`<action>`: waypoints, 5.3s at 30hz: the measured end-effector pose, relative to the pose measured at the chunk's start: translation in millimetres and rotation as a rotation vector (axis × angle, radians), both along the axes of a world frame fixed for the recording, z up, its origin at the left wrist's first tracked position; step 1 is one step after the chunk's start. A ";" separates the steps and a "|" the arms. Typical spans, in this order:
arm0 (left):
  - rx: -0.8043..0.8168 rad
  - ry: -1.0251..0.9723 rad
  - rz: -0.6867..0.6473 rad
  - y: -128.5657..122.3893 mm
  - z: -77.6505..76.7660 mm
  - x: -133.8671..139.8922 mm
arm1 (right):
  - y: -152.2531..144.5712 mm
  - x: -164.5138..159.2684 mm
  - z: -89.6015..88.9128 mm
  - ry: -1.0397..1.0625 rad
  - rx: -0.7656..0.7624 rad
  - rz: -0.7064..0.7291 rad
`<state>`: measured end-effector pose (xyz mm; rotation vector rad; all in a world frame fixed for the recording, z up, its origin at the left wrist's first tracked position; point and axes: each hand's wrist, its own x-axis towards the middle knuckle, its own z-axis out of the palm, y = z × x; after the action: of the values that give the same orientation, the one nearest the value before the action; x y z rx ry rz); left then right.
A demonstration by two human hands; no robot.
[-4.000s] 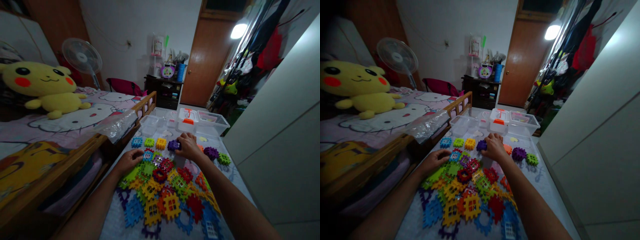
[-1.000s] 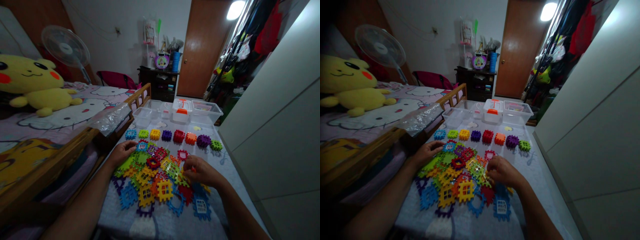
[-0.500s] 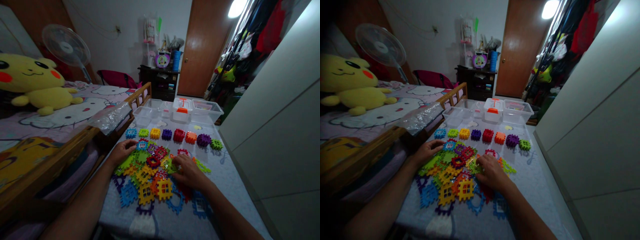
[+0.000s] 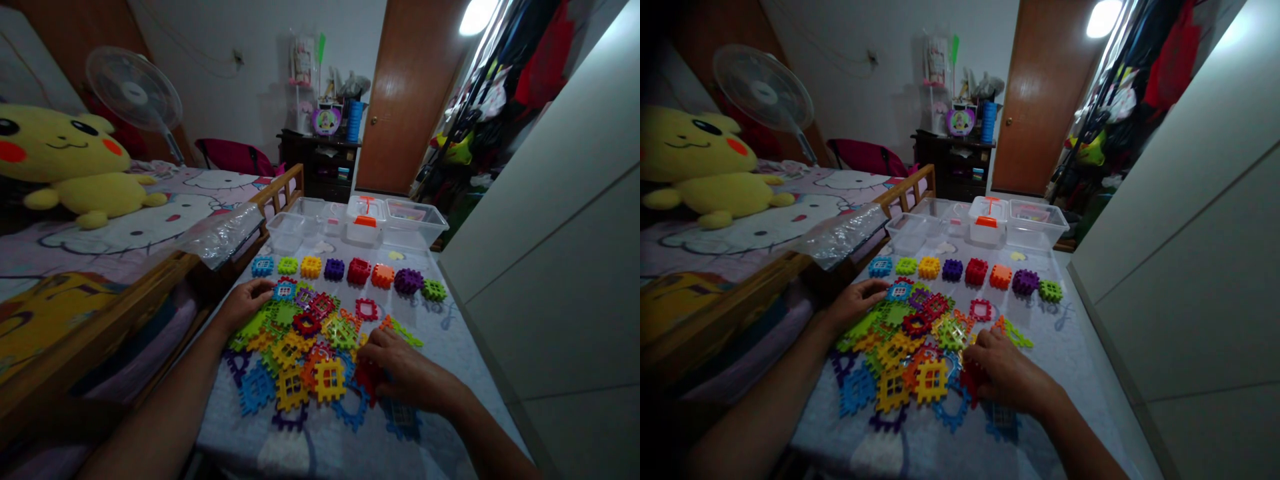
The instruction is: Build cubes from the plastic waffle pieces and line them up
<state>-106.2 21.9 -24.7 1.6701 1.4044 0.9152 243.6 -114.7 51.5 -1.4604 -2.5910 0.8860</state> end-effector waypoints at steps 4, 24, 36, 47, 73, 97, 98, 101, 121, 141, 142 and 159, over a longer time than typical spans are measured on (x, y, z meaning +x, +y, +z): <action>0.000 -0.019 -0.008 -0.2 0.4 1.2 | -0.6 -2.3 -9.3 0.042 0.034 -0.062; 0.003 -0.011 -0.007 -1.1 1.2 1.7 | 11.9 10.5 -27.3 0.200 0.048 -0.294; 0.005 -0.005 -0.015 -1.6 2.6 2.4 | 23.5 21.6 -34.7 0.345 0.397 -0.387; -0.021 -0.026 -0.027 -0.3 0.3 0.8 | 14.2 23.0 -23.3 0.168 0.219 -0.211; -0.013 -0.011 -0.049 -0.8 2.5 1.6 | 82.3 13.9 -37.2 -0.050 0.368 -0.224; -0.029 0.028 -0.042 -0.4 2.9 2.5 | 82.0 19.2 -40.2 0.014 0.216 -0.237; -0.031 0.034 -0.045 -0.1 2.5 2.3 | 82.2 19.0 -41.2 0.007 0.217 -0.253; -0.030 0.045 -0.057 1.3 0.6 1.0 | 82.7 17.3 -44.6 -0.019 0.237 -0.275; -0.012 0.019 -0.100 2.9 -2.3 -2.5 | 166.1 9.7 3.3 -0.163 0.514 -0.431; -0.029 -0.037 -0.088 -1.2 3.2 0.7 | 113.5 -44.6 -6.4 0.088 0.469 -0.106; -0.026 -0.033 -0.089 -1.0 2.7 0.5 | 107.6 -53.7 -10.4 0.093 0.439 -0.070; -0.009 -0.017 -0.096 1.1 -0.9 -1.4 | 99.1 -66.5 -27.9 0.206 0.401 -0.137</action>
<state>-107.6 22.9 -25.6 1.7046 1.3033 0.8654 177.1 -15.6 23.7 -1.3339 -2.3120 0.4382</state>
